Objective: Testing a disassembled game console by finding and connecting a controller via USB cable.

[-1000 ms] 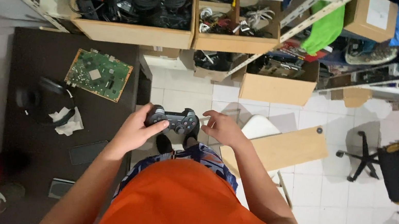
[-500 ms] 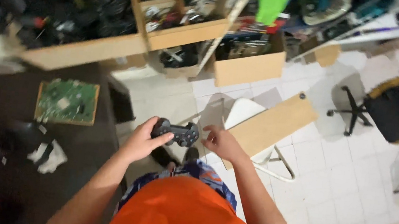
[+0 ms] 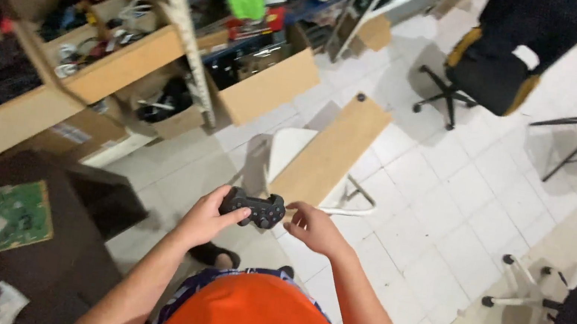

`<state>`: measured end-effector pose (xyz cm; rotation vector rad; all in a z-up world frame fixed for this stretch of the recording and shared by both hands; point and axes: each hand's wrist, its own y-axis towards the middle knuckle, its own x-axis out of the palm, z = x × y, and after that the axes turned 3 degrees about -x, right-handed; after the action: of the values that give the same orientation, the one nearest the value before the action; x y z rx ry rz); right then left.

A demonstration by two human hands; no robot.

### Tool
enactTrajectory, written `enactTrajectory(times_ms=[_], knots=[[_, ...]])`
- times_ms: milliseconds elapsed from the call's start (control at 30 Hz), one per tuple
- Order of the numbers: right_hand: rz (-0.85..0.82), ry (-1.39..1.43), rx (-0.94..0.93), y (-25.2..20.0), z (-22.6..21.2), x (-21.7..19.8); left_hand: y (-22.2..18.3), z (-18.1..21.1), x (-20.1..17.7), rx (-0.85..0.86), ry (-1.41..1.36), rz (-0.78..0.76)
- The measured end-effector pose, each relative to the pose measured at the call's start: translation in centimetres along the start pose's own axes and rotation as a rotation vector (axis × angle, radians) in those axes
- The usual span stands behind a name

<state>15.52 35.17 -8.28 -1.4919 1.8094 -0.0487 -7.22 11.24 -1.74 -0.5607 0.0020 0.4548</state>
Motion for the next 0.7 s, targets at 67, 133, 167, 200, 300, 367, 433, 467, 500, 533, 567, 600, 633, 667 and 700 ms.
enactTrajectory(times_ms=[67,133,167,200,300,367,433,467,500,533,567,600,633,667,700], knots=[[0.020,0.058,0.012,-3.4,2.9,-2.1,0.9,1.6,4.0,-0.023,0.017,-0.046],[0.041,0.124,0.030,-7.0,5.4,-3.4,1.4,2.8,8.0,-0.053,0.040,-0.100],[0.033,0.196,0.031,-8.8,6.3,-4.1,1.5,3.6,9.9,-0.067,0.037,-0.117],[0.022,0.262,0.026,-10.3,7.1,-5.1,1.6,4.3,11.9,-0.079,0.031,-0.127],[0.000,0.403,-0.003,-14.0,9.6,-6.9,4.8,1.8,17.3,-0.006,0.049,-0.154],[0.027,0.444,0.000,-15.8,10.0,-8.3,4.9,4.2,19.6,-0.001,0.017,-0.165],[0.062,0.488,0.002,-16.5,11.0,-9.2,5.8,6.2,21.2,0.006,-0.009,-0.182],[0.101,0.522,0.002,-16.6,11.9,-9.2,6.3,6.9,21.9,-0.026,-0.035,-0.219],[0.140,0.555,0.003,-16.7,12.8,-9.2,6.8,7.5,22.6,-0.058,-0.061,-0.256],[0.148,0.577,0.007,-16.5,13.4,-8.8,8.2,6.6,23.4,-0.070,-0.043,-0.266],[0.205,0.633,0.007,-16.2,14.0,-8.5,9.5,5.6,24.1,-0.059,-0.034,-0.313],[0.278,0.680,0.004,-15.6,14.9,-9.0,11.9,5.3,25.1,-0.034,-0.024,-0.368],[0.300,0.694,0.005,-15.3,16.5,-8.5,13.5,5.8,26.0,-0.031,-0.005,-0.385],[0.386,0.772,0.021,-15.4,18.0,-7.8,14.4,6.2,26.9,-0.031,-0.006,-0.438],[0.472,0.850,0.037,-15.4,19.4,-7.1,15.4,6.5,27.9,-0.030,-0.007,-0.490]])
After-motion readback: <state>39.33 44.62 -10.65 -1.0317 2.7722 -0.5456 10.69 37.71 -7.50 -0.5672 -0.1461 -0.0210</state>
